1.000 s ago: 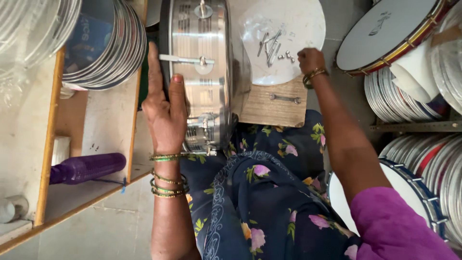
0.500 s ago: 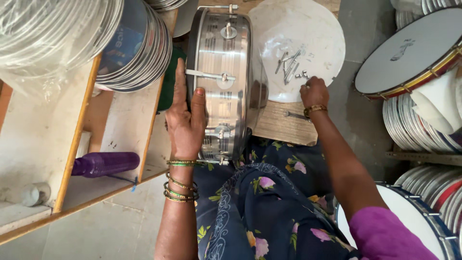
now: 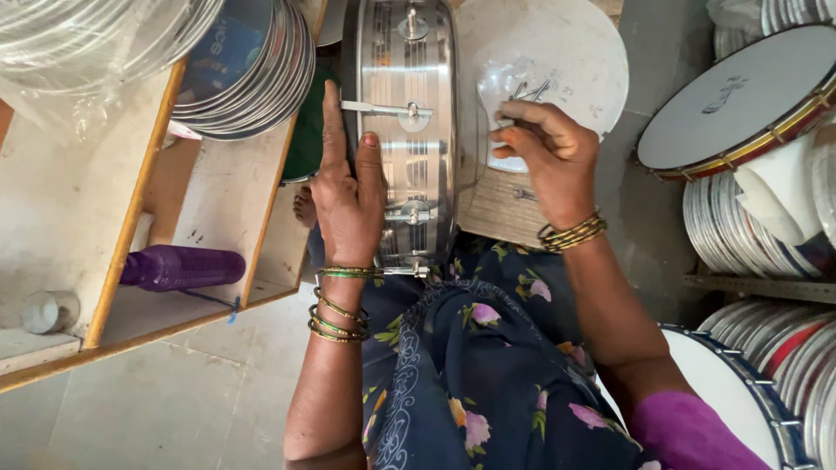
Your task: The person attaches metal tension rods and hardware to a drum frame using a small wrench and by hand.
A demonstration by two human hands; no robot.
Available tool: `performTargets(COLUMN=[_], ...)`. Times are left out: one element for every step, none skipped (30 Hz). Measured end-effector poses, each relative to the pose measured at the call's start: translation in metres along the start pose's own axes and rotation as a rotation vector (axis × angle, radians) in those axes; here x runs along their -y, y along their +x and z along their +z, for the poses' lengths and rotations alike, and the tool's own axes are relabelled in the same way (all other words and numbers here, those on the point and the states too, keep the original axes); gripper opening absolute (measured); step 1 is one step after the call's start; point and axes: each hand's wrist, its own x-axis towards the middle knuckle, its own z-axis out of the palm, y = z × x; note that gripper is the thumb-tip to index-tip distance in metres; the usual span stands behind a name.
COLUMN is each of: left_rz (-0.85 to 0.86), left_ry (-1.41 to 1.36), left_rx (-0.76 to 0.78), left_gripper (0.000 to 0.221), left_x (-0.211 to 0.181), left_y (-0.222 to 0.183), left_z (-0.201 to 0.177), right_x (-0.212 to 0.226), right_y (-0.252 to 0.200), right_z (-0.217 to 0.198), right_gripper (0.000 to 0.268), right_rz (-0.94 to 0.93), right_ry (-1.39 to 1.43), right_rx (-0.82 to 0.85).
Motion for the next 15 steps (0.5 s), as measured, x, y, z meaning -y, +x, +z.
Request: performTargets(left_rz=[0.002,0.070,0.138,0.205,0.203,0.200,0.197,0.191,0.184,0.179,0.134,0.089,0.044,0.066,0.088], left_ry=[0.000,0.000,-0.001,0.001,-0.003,-0.007,-0.010,-0.012,-0.015,-0.018,0.012,0.040,0.067,0.064,0.062], left_rx=[-0.007,-0.033,-0.057,-0.083,-0.087,-0.093,-0.100,-0.104,-0.109,-0.114,-0.102,-0.090,-0.078,-0.089,-0.099], left_gripper=[0.057,0.056,0.055,0.053,0.054,0.054,0.054,0.054,0.055,0.055,0.056,0.056,0.057,0.057,0.057], left_x=[0.000,0.001,0.002,0.003,0.005,0.006,0.006,0.006,0.006,0.007,0.007,0.007,0.007,0.007,0.007], left_y=[-0.002,-0.003,-0.004,-0.006,-0.007,-0.008,-0.009,-0.011,-0.013,-0.014,-0.015,-0.015,-0.016,-0.016,-0.017], left_z=[0.000,0.001,0.001,0.000,-0.001,-0.001,-0.001,-0.001,-0.001,-0.001,-0.001,-0.001,-0.001,0.000,0.000], right_x=[0.011,0.021,0.028,0.034,0.038,0.041,0.041,0.041,0.039,0.038,0.036,0.034,0.033,0.031,0.030], right_y=[0.002,0.005,0.008,0.009,0.009,0.010,0.012,0.013,0.013,0.013,0.013,0.014,0.014,0.015,0.015], right_z=[0.012,0.022,0.031,0.039,0.046,0.053,0.059,0.064,0.067,0.069,0.071,0.072,0.071,0.070,0.069], right_gripper=[0.020,0.019,0.017,0.016,0.016,0.015,0.016,0.017,0.017,0.017,0.017,0.016,0.016,0.016,0.015], right_rz=[-0.046,-0.094,-0.142,-0.208,-0.276,-0.342,-0.365,-0.385,-0.404,-0.398,-0.392,-0.386,-0.383,-0.379,-0.375], right_ry=[-0.028,-0.056,-0.084,-0.193,-0.302,-0.409,-0.371,-0.332,-0.292,-0.293,-0.293,-0.295,-0.294,-0.294,-0.294], right_rx=[0.019,0.038,0.058,0.056,0.053,0.053,0.066,0.080,0.094,0.089,0.085,0.080,0.074,0.069,0.064])
